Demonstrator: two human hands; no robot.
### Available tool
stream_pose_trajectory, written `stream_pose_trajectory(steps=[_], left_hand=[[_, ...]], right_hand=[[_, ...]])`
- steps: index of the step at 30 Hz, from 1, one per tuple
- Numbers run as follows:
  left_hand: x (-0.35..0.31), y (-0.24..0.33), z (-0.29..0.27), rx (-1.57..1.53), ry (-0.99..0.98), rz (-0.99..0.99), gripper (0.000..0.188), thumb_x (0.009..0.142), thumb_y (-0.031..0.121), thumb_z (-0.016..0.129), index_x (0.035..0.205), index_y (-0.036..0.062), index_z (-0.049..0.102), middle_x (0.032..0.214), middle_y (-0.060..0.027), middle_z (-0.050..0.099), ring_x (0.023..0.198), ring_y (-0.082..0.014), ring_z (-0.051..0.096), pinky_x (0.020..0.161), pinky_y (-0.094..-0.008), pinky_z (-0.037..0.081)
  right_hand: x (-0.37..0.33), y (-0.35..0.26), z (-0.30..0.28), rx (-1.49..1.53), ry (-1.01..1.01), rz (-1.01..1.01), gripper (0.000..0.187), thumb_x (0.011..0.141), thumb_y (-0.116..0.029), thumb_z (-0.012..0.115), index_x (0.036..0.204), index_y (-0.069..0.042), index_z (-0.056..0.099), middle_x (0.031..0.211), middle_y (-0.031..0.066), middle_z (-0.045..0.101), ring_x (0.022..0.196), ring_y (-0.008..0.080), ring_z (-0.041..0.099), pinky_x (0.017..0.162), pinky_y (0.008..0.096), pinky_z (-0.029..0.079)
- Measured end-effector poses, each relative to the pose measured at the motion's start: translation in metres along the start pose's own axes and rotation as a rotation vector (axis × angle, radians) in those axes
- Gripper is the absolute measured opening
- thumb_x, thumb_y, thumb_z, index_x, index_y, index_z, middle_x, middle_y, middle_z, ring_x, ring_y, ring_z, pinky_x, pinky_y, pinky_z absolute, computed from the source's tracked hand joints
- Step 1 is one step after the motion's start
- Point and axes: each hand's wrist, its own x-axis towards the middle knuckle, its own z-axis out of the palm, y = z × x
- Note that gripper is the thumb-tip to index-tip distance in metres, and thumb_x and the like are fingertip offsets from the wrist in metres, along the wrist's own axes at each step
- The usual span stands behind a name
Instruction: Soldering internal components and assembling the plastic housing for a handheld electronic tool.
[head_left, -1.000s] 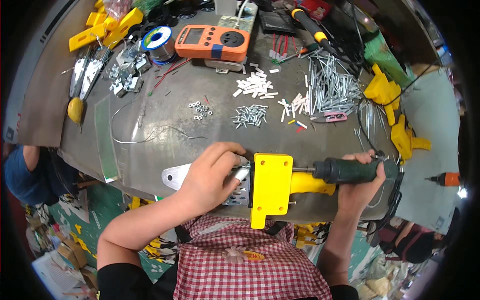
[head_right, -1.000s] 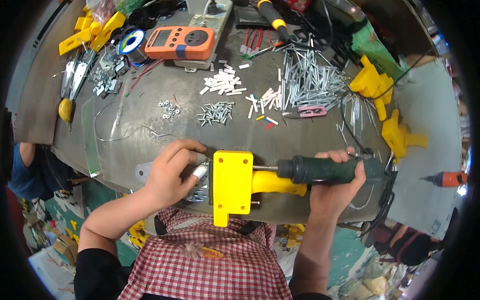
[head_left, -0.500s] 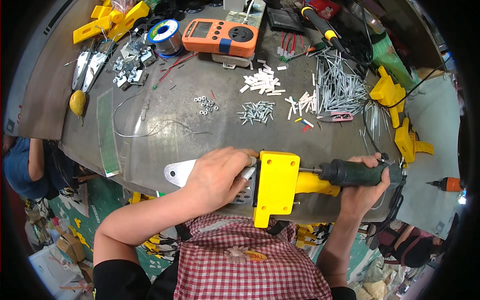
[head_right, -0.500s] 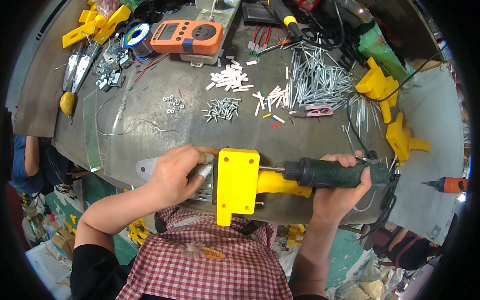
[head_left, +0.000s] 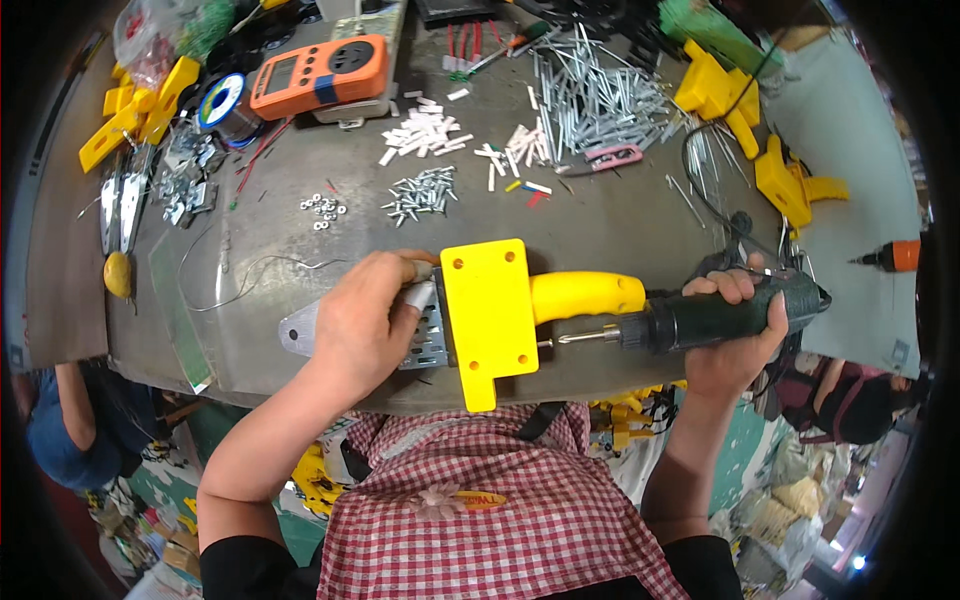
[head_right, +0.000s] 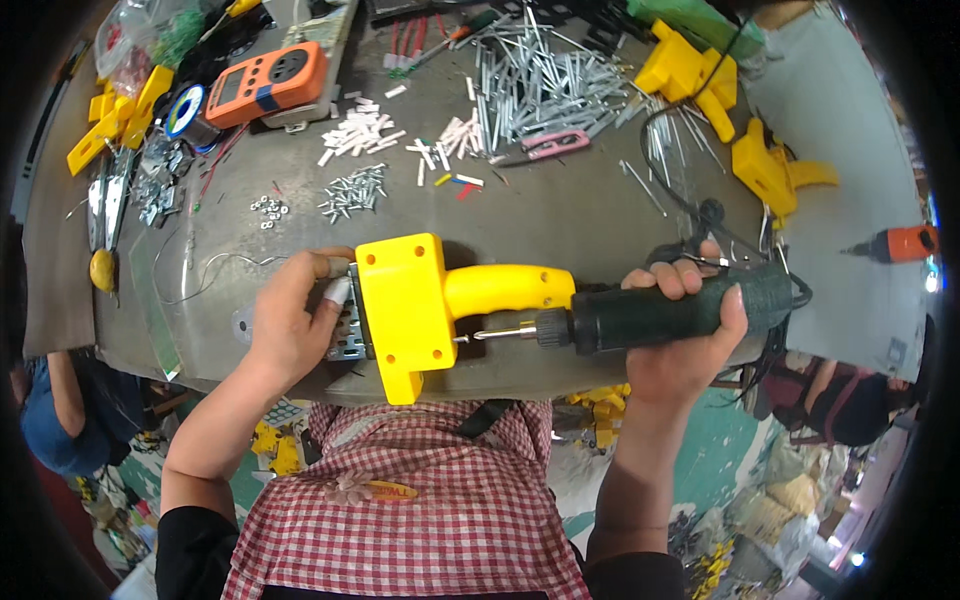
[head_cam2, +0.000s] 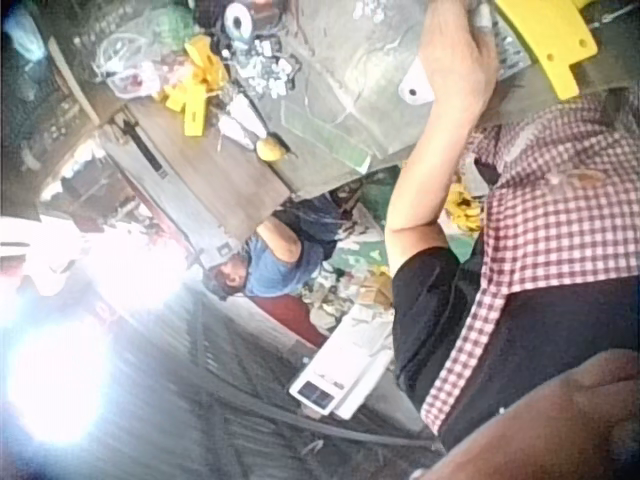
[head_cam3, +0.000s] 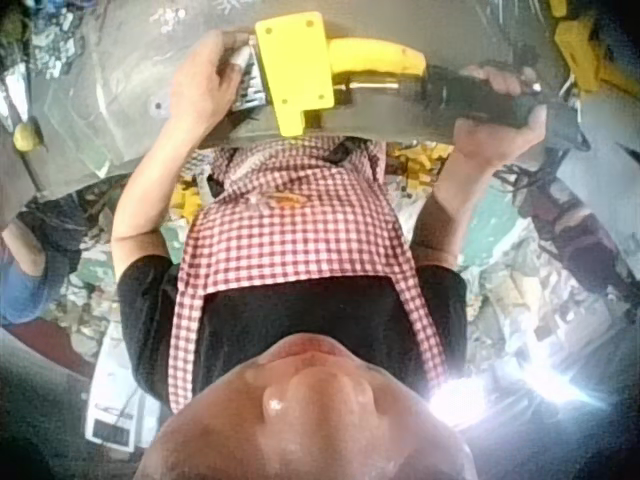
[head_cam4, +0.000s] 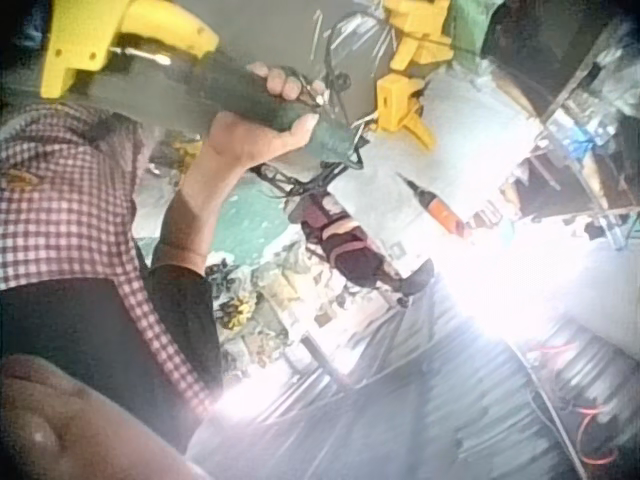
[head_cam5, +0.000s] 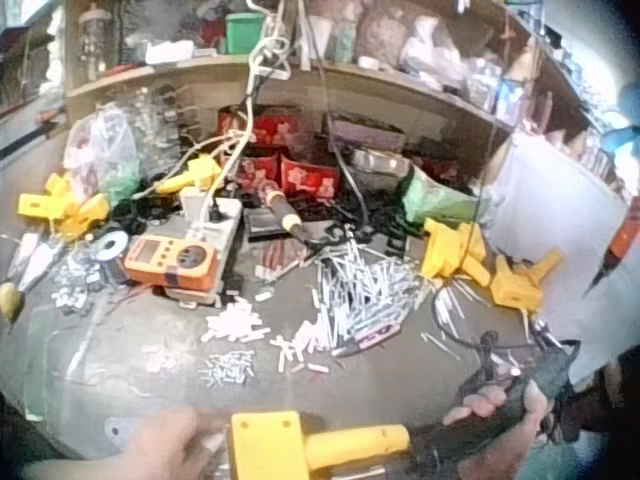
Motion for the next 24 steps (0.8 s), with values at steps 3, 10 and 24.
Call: stream_pose_trajectory(steps=[3,10,24], left_hand=[[0.004,0.002,0.003,-0.015,-0.013,-0.011,0.028,0.070,-0.007,0.060,0.094,0.0024,0.051,0.101,-0.0104,0.063,0.086,-0.0319,0.060,0.071,-0.0375,0.049],[0.002,0.006,0.002,0.003,0.023,-0.018,0.030,0.068,-0.010,0.057,0.095,0.0019,0.052,0.100,-0.0119,0.061,0.087,-0.0326,0.059,0.073,-0.0384,0.048],[-0.003,-0.003,0.011,0.045,0.093,0.058,0.026,0.073,-0.010,0.052,0.096,-0.0003,0.049,0.100,-0.0155,0.060,0.090,-0.0369,0.057,0.077,-0.0416,0.047]], right_hand=[[-0.003,0.004,-0.003,0.031,0.025,-0.005,0.037,0.088,-0.032,0.050,0.117,-0.008,0.048,0.085,0.0007,0.047,0.080,0.0136,0.046,0.085,0.0360,0.039],[-0.014,0.010,-0.009,0.079,-0.049,-0.056,0.035,0.086,-0.030,0.052,0.114,-0.009,0.047,0.084,-0.0003,0.046,0.079,0.0130,0.046,0.085,0.0355,0.038],[-0.012,0.034,-0.018,0.076,-0.073,-0.136,0.033,0.086,-0.028,0.051,0.112,-0.009,0.047,0.081,-0.0020,0.048,0.078,0.0103,0.051,0.103,0.0344,0.030]])
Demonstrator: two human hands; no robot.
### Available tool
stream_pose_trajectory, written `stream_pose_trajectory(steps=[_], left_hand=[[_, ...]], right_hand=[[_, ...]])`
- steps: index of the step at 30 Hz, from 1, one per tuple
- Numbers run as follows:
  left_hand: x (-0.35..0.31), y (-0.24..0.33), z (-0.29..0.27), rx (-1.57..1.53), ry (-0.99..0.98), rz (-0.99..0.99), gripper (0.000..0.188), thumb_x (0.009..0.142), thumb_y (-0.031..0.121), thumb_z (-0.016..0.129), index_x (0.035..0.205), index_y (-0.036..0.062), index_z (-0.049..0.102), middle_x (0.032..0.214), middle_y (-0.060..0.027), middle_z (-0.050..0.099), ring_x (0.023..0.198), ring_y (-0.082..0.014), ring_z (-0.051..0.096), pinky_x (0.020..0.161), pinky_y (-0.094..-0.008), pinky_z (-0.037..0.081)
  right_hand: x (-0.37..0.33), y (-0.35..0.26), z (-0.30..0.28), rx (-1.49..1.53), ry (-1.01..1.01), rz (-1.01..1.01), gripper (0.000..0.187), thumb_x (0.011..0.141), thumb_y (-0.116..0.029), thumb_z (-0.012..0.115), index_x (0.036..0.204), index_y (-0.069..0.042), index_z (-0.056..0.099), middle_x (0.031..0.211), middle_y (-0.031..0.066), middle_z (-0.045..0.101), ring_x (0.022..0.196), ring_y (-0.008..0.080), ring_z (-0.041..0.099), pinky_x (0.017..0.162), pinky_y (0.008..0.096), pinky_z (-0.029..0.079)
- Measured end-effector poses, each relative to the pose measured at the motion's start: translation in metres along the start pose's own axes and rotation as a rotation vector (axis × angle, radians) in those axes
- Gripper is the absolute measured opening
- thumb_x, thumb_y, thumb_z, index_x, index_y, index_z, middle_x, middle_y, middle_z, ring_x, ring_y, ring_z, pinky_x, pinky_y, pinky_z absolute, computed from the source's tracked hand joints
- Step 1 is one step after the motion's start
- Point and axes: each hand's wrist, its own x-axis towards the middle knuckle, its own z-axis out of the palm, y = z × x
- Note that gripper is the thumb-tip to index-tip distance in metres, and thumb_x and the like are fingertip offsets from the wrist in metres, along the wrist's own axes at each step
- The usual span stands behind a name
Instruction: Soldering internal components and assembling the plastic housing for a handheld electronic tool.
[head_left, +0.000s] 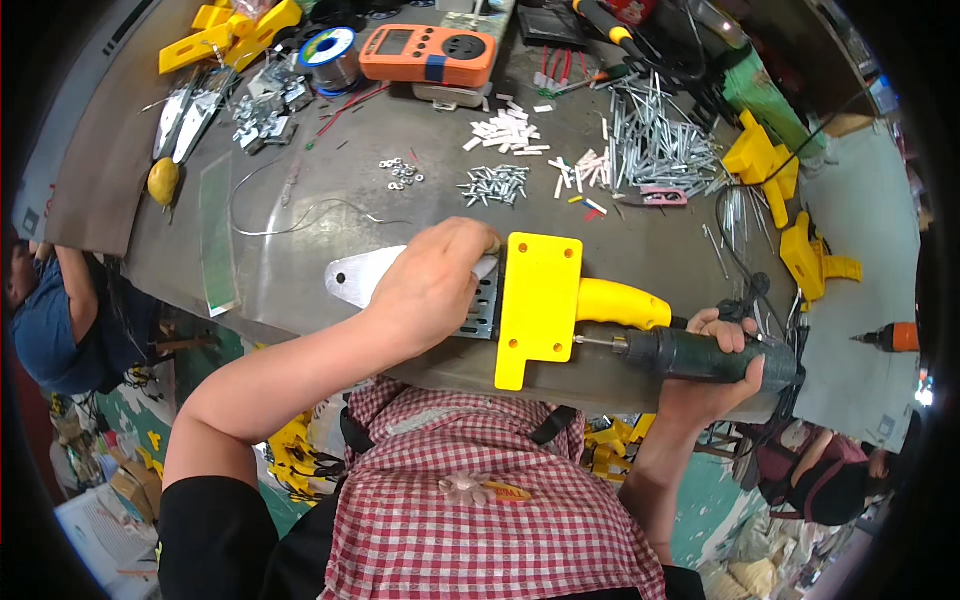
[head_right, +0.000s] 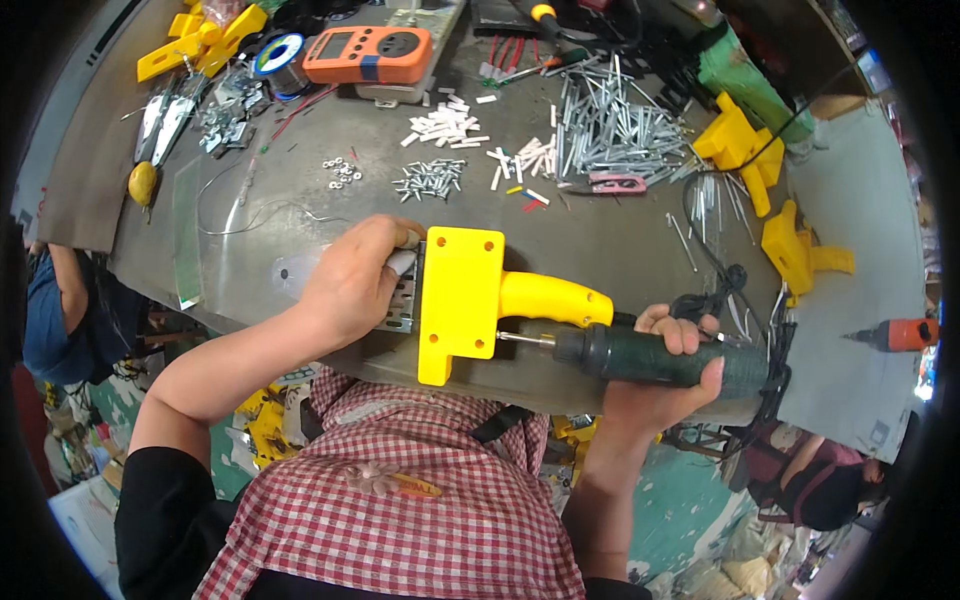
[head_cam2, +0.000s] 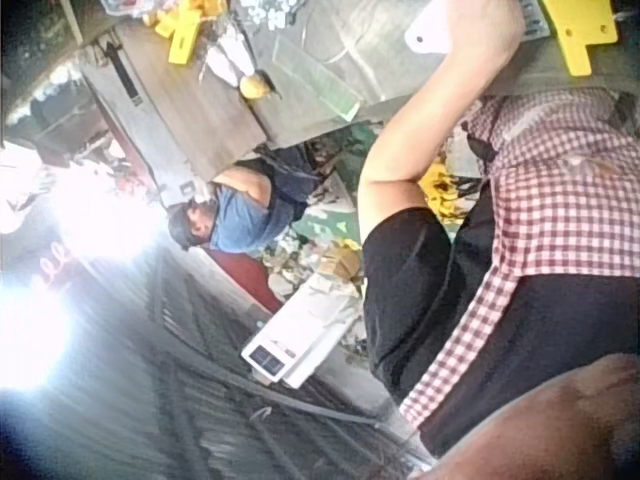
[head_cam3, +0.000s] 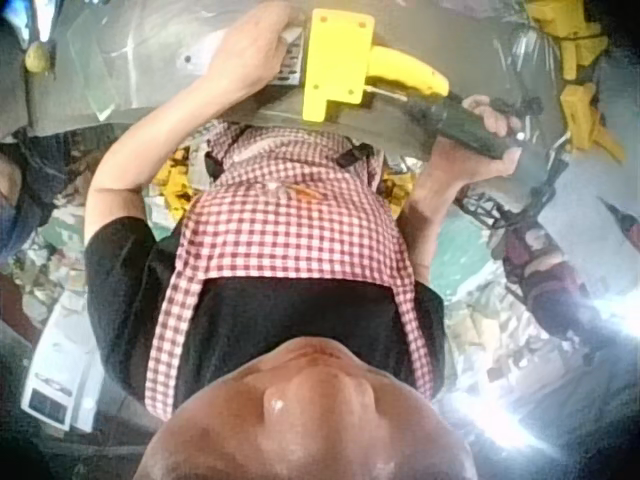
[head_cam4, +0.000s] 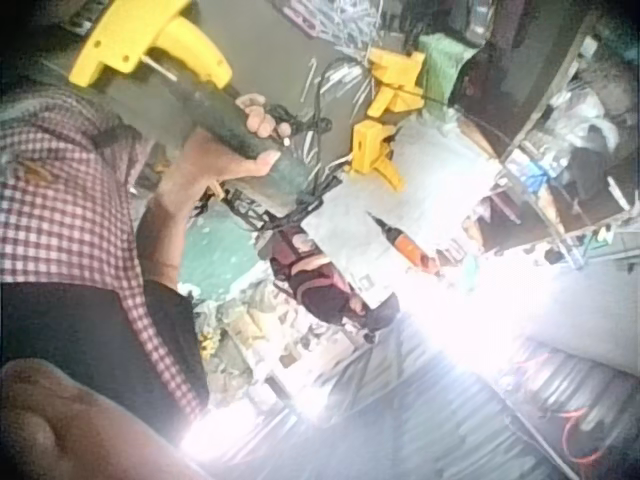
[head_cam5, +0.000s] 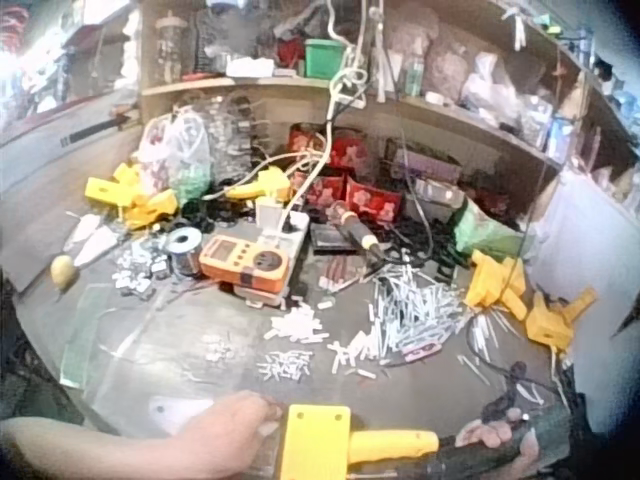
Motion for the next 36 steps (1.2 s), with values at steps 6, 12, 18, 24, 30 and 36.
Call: stream_pose_trajectory(steps=[6,12,18,24,30,36], left_hand=[[0.001,-0.001,-0.001,-0.037,-0.039,-0.015,0.029,0.069,-0.012,0.051,0.097,-0.0015,0.048,0.100,-0.0155,0.058,0.094,-0.0368,0.055,0.080,-0.0421,0.046],[0.000,-0.002,-0.005,-0.070,-0.078,-0.074,0.030,0.071,-0.010,0.053,0.099,-0.0005,0.050,0.099,-0.0163,0.058,0.094,-0.0366,0.056,0.080,-0.0415,0.046],[0.017,-0.025,-0.053,0.138,0.007,-0.349,0.021,0.080,0.002,0.061,0.099,0.0020,0.051,0.093,-0.0136,0.064,0.088,-0.0302,0.064,0.076,-0.0360,0.050],[0.014,-0.058,-0.056,0.510,0.045,-0.043,0.026,0.072,-0.003,0.059,0.096,0.0042,0.052,0.085,-0.0125,0.061,0.081,-0.0315,0.060,0.068,-0.0395,0.049],[0.012,-0.044,-0.061,0.480,-0.102,0.107,0.020,0.069,-0.002,0.059,0.085,0.0076,0.052,0.082,-0.0079,0.060,0.083,-0.0264,0.059,0.067,-0.0369,0.050],[-0.037,0.016,-0.029,-0.173,-0.008,-0.024,0.022,0.068,-0.004,0.066,0.079,0.0094,0.053,0.088,-0.0018,0.068,0.084,-0.0167,0.059,0.090,-0.0409,0.034]], right_hand=[[-0.002,0.003,0.003,-0.050,0.022,-0.035,0.033,0.087,-0.030,0.050,0.112,-0.008,0.047,0.082,-0.0021,0.049,0.077,0.0097,0.051,0.107,0.0361,0.028],[-0.002,-0.002,0.004,-0.042,0.029,0.006,0.036,0.090,-0.030,0.046,0.117,-0.006,0.045,0.083,0.0000,0.047,0.081,0.0117,0.051,0.110,0.0372,0.027],[-0.005,-0.008,0.004,-0.073,0.076,0.007,0.042,0.091,-0.031,0.044,0.123,-0.004,0.043,0.086,0.0016,0.046,0.083,0.0130,0.050,0.111,0.0369,0.025],[-0.004,-0.006,0.006,-0.075,0.088,0.014,0.042,0.092,-0.031,0.044,0.124,-0.003,0.042,0.086,0.0017,0.046,0.083,0.0127,0.050,0.110,0.0367,0.025],[-0.003,-0.006,0.006,-0.032,0.104,0.016,0.042,0.091,-0.028,0.049,0.123,-0.002,0.043,0.085,0.0021,0.046,0.083,0.0122,0.049,0.107,0.0376,0.028],[-0.008,-0.011,0.000,0.099,0.096,0.062,0.042,0.090,-0.026,0.052,0.123,-0.001,0.045,0.089,0.0040,0.046,0.085,0.0146,0.049,0.105,0.0380,0.030]])
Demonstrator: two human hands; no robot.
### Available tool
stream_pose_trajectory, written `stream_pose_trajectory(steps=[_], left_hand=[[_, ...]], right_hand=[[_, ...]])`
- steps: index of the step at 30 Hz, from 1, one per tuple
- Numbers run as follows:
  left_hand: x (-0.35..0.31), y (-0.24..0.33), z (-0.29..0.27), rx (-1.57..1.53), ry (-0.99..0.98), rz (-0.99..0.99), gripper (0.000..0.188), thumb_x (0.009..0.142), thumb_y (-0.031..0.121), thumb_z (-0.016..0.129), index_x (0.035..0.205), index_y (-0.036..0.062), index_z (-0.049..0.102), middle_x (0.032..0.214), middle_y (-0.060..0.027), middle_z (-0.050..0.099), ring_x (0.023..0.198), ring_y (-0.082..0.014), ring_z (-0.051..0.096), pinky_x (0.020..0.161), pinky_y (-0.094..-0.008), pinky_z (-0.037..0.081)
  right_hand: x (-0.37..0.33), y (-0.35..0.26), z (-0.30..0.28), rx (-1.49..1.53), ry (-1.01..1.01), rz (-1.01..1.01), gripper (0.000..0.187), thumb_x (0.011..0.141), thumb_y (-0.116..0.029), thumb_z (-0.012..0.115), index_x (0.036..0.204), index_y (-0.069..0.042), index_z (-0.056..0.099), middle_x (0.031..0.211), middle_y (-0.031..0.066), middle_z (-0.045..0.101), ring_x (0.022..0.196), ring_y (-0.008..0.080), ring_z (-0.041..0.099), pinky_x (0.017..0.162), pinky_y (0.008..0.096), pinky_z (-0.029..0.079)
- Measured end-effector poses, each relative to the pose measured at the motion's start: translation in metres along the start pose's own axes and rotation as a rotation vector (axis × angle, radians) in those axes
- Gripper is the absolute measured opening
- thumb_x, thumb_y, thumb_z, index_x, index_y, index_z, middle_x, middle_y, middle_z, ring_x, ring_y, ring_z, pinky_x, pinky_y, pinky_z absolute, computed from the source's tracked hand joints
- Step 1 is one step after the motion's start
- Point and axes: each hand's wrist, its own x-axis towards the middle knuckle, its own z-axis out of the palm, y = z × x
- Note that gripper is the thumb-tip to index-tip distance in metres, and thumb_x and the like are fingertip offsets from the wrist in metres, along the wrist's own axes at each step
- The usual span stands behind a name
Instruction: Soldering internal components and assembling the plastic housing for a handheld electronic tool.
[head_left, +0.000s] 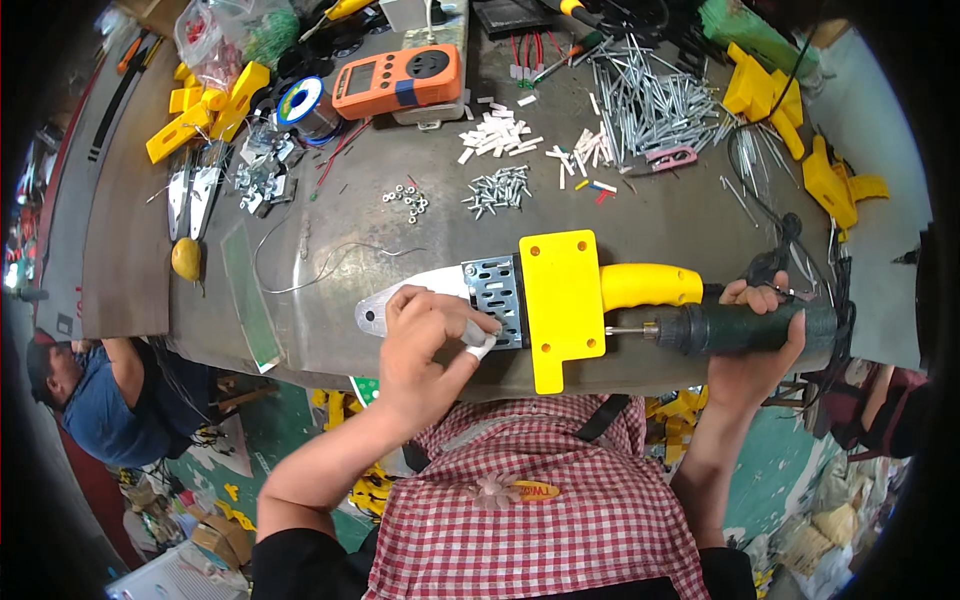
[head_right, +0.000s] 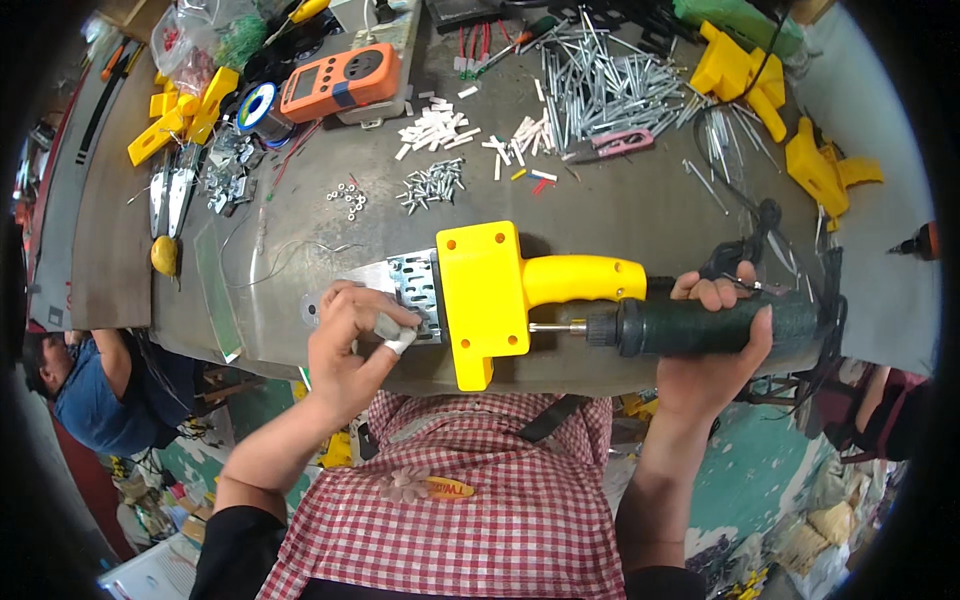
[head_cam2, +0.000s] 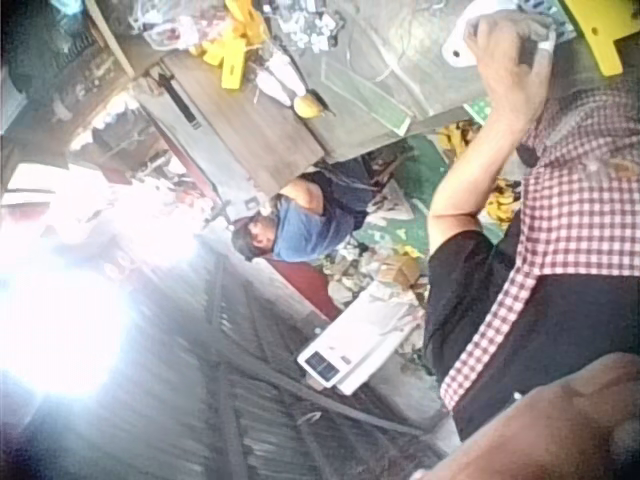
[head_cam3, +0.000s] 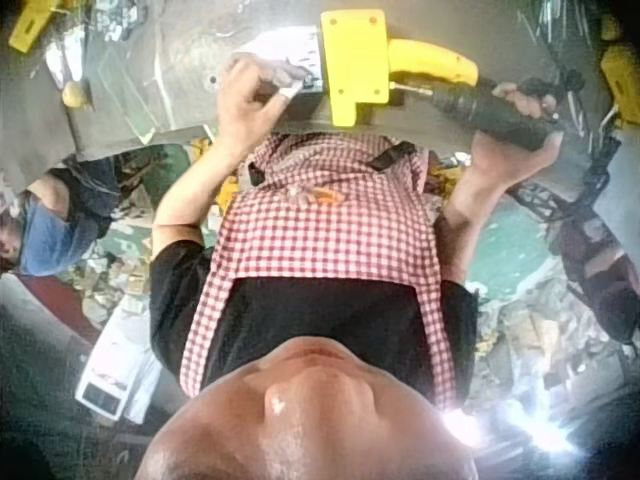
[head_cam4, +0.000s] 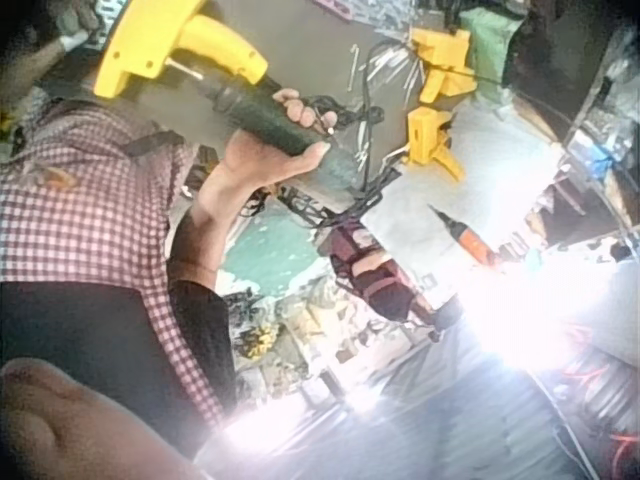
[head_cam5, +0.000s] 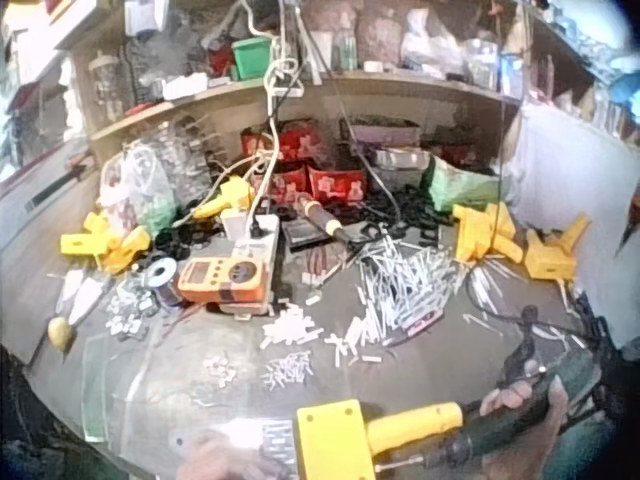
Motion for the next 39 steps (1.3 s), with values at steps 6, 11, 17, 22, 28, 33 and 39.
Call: stream_pose_trajectory(steps=[6,11,17,22,28,33,39], left_hand=[[-0.005,0.003,0.017,0.041,0.037,0.034,0.020,0.067,-0.003,0.065,0.077,0.0098,0.053,0.087,0.0005,0.067,0.082,-0.0168,0.055,0.086,-0.0369,0.032],[-0.007,0.003,0.017,0.079,0.057,0.026,0.019,0.068,-0.002,0.067,0.077,0.0093,0.054,0.086,0.0005,0.067,0.082,-0.0171,0.056,0.085,-0.0365,0.033],[-0.010,0.002,0.021,0.043,0.092,0.048,0.021,0.066,-0.003,0.068,0.077,0.0089,0.055,0.084,-0.0014,0.068,0.078,-0.0182,0.057,0.087,-0.0419,0.036],[-0.012,0.001,0.026,0.001,0.113,0.054,0.023,0.064,-0.004,0.069,0.078,0.0084,0.055,0.084,-0.0029,0.068,0.080,-0.0205,0.057,0.086,-0.0409,0.039],[-0.011,-0.001,0.024,0.207,0.207,0.058,0.031,0.059,0.001,0.075,0.085,0.0073,0.059,0.095,-0.0053,0.059,0.092,-0.0291,0.051,0.079,-0.0401,0.042],[-0.010,-0.006,0.028,0.126,0.212,0.102,0.034,0.057,0.000,0.073,0.088,0.0071,0.060,0.096,-0.0053,0.058,0.093,-0.0298,0.051,0.079,-0.0387,0.043],[-0.014,-0.006,0.027,0.065,0.224,0.103,0.031,0.058,0.000,0.070,0.087,0.0060,0.060,0.096,-0.0056,0.060,0.091,-0.0292,0.055,0.079,-0.0384,0.046]], right_hand=[[-0.001,0.002,-0.003,0.051,-0.017,0.009,0.040,0.090,-0.025,0.052,0.121,-0.001,0.045,0.089,0.0052,0.047,0.086,0.0158,0.049,0.105,0.0381,0.029],[-0.003,0.004,-0.002,0.077,-0.036,0.012,0.039,0.088,-0.024,0.053,0.119,-0.001,0.046,0.086,0.0054,0.049,0.084,0.0162,0.049,0.104,0.0382,0.030],[-0.005,0.006,0.000,0.073,-0.001,-0.005,0.037,0.086,-0.024,0.055,0.115,-0.002,0.048,0.084,0.0044,0.048,0.081,0.0155,0.050,0.103,0.0381,0.032],[-0.004,0.007,0.005,0.000,0.023,-0.013,0.036,0.085,-0.025,0.057,0.112,-0.004,0.048,0.084,0.0024,0.047,0.080,0.0135,0.050,0.103,0.0364,0.032],[-0.003,0.013,0.015,-0.149,0.059,-0.045,0.032,0.087,-0.028,0.052,0.111,-0.006,0.044,0.084,0.0011,0.045,0.080,0.0117,0.050,0.101,0.0345,0.033],[-0.001,0.016,0.012,-0.260,0.051,-0.078,0.030,0.088,-0.029,0.048,0.109,-0.008,0.044,0.083,-0.0014,0.046,0.080,0.0098,0.050,0.099,0.0339,0.034],[-0.004,0.019,0.012,-0.207,0.045,-0.046,0.029,0.088,-0.029,0.050,0.107,-0.008,0.047,0.082,-0.0008,0.046,0.081,0.0104,0.051,0.098,0.0346,0.035]])
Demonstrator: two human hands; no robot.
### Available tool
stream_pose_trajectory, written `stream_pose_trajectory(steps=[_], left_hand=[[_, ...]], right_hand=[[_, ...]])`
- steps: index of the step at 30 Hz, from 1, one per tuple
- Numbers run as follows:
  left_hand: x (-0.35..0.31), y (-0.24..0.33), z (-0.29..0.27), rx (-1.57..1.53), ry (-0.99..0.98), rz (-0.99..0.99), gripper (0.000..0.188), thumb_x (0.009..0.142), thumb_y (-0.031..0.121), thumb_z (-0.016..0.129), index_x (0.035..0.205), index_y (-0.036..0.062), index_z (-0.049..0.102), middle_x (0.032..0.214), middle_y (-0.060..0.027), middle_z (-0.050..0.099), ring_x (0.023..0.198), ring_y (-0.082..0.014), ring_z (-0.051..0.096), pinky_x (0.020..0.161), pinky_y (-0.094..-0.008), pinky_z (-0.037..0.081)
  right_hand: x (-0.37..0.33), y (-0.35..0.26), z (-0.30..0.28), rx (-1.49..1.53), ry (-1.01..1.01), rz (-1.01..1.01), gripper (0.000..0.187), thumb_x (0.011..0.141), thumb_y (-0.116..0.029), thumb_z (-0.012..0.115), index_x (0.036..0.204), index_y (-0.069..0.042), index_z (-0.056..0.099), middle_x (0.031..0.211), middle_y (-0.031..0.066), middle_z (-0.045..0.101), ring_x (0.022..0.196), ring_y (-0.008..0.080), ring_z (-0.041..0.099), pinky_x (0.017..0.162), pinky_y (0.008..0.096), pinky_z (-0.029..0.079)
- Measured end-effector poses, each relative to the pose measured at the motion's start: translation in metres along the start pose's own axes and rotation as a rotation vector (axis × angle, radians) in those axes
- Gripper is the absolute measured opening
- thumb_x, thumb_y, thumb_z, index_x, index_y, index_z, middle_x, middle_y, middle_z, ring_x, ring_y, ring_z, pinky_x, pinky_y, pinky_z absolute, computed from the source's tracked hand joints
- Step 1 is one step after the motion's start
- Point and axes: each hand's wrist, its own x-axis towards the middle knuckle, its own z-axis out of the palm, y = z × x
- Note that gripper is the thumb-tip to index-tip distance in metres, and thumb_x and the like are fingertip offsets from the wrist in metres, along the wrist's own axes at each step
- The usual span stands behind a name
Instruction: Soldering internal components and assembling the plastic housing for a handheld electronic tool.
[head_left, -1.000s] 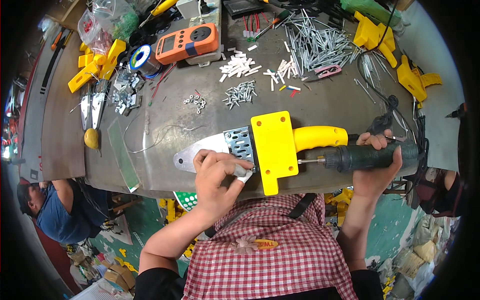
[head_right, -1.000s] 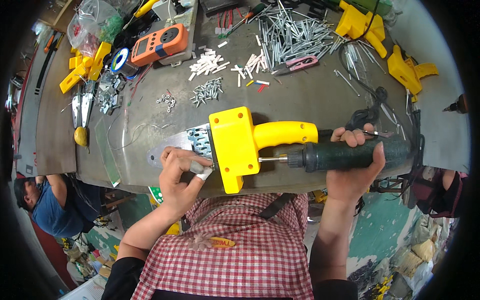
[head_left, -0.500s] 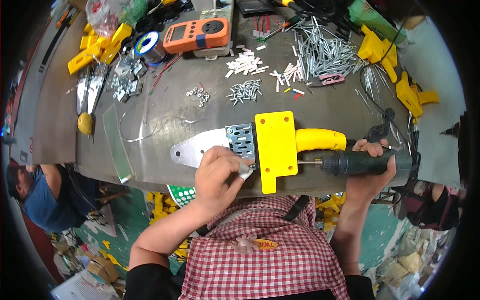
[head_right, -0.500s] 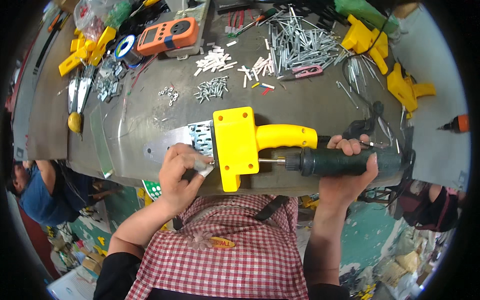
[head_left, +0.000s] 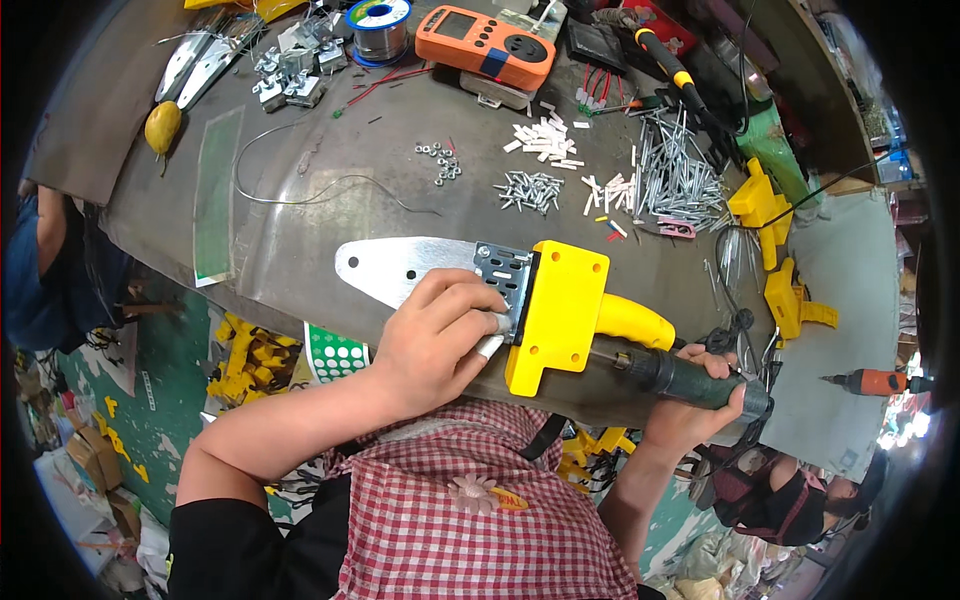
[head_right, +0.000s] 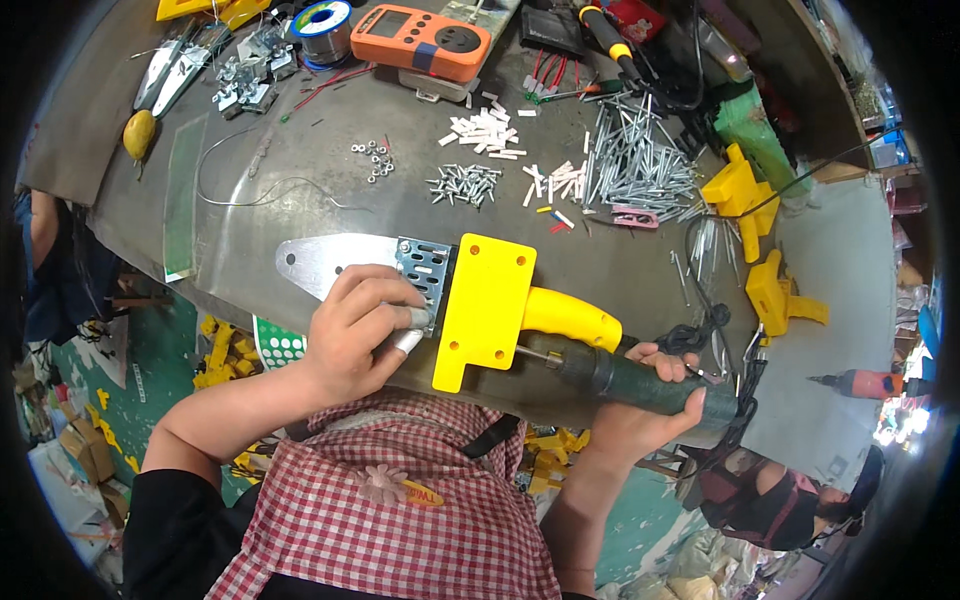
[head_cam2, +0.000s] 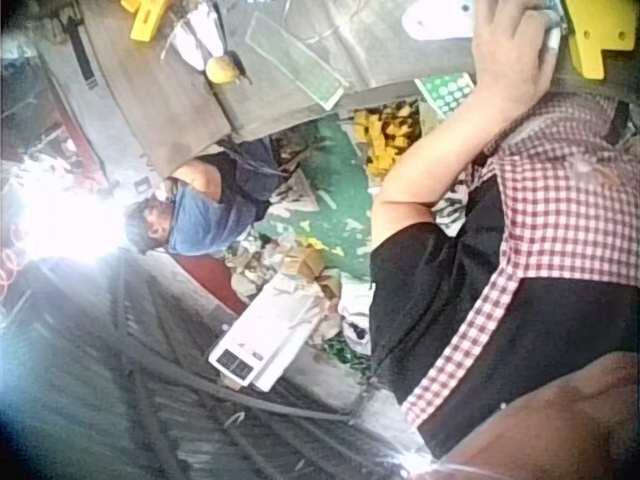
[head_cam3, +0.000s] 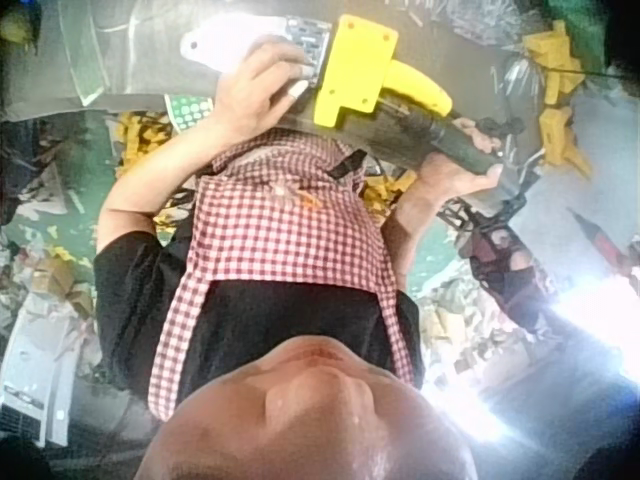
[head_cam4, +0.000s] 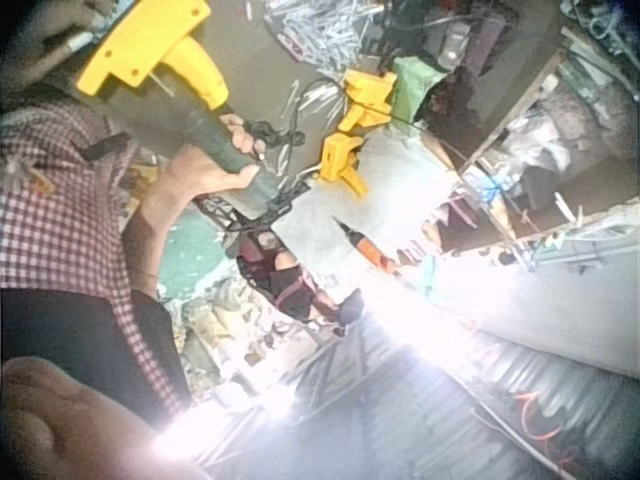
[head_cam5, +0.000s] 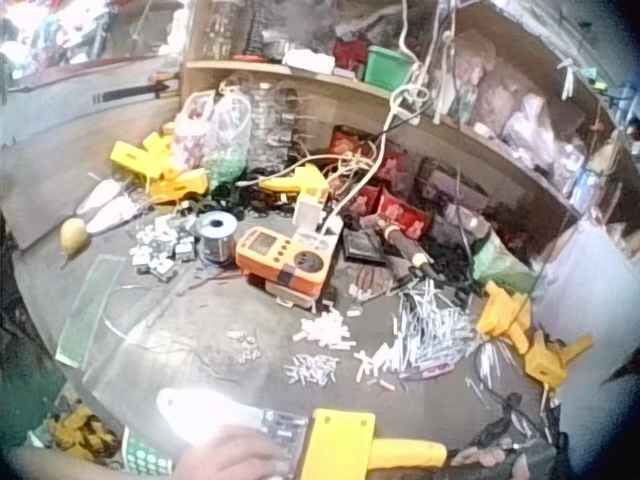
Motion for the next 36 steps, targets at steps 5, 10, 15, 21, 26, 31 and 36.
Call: stream_pose_trajectory(steps=[5,10,15,21,26,31,36], left_hand=[[0.001,0.001,-0.001,0.003,-0.030,0.014,0.029,0.059,0.001,0.069,0.086,0.0042,0.057,0.093,-0.0064,0.058,0.091,-0.0283,0.054,0.077,-0.0366,0.047],[0.000,0.000,0.000,-0.035,-0.043,-0.026,0.028,0.058,0.001,0.071,0.084,0.0057,0.061,0.092,-0.0050,0.061,0.088,-0.0286,0.055,0.077,-0.0375,0.047],[0.000,0.001,0.003,-0.032,-0.026,-0.025,0.028,0.058,0.000,0.071,0.083,0.0057,0.061,0.091,-0.0053,0.061,0.087,-0.0286,0.056,0.079,-0.0390,0.047],[0.002,0.002,0.003,-0.010,-0.025,0.002,0.026,0.059,0.000,0.069,0.083,0.0052,0.060,0.090,-0.0065,0.060,0.087,-0.0293,0.056,0.081,-0.0414,0.046],[0.004,0.002,0.006,-0.016,-0.027,0.015,0.025,0.061,0.000,0.068,0.084,0.0048,0.059,0.089,-0.0074,0.060,0.089,-0.0312,0.056,0.083,-0.0420,0.045],[0.017,0.014,-0.013,0.060,-0.156,-0.077,0.053,0.058,0.005,0.075,0.107,0.0050,0.054,0.116,-0.0153,0.051,0.105,-0.0375,0.048,0.090,-0.0466,0.041],[0.050,0.009,-0.017,0.346,-0.472,0.020,0.088,0.052,0.013,0.081,0.132,0.0068,0.042,0.128,-0.0180,0.044,0.115,-0.0399,0.042,0.097,-0.0483,0.036]], right_hand=[[0.000,-0.001,-0.001,0.086,-0.048,0.043,0.029,0.088,-0.028,0.050,0.108,-0.007,0.047,0.082,-0.0004,0.047,0.081,0.0109,0.051,0.098,0.0346,0.035],[0.000,0.000,0.001,0.061,-0.026,0.019,0.029,0.088,-0.028,0.050,0.108,-0.007,0.048,0.082,-0.0001,0.048,0.080,0.0113,0.051,0.098,0.0346,0.036],[0.000,0.001,0.001,0.048,0.010,0.004,0.028,0.088,-0.027,0.051,0.108,-0.007,0.047,0.082,-0.0002,0.047,0.080,0.0111,0.051,0.097,0.0343,0.036],[-0.003,0.002,0.001,0.033,-0.031,-0.021,0.030,0.087,-0.029,0.051,0.109,-0.007,0.047,0.081,0.0003,0.047,0.079,0.0110,0.050,0.093,0.0333,0.038],[0.037,-0.043,-0.024,-0.117,-0.014,0.098,0.038,0.088,-0.041,0.054,0.103,-0.006,0.051,0.080,0.0034,0.049,0.074,0.0163,0.049,0.075,0.0351,0.044],[0.129,-0.167,-0.074,-1.280,0.300,0.065,0.046,0.085,-0.033,0.065,0.111,-0.001,0.044,0.077,0.0113,0.057,0.068,0.0222,0.060,0.065,0.0393,0.050],[0.127,-0.148,-0.081,-2.661,0.156,-0.374,0.053,0.070,-0.009,0.069,0.120,-0.006,0.053,0.111,0.0217,0.054,0.104,0.0371,0.052,0.091,0.0433,0.043]])
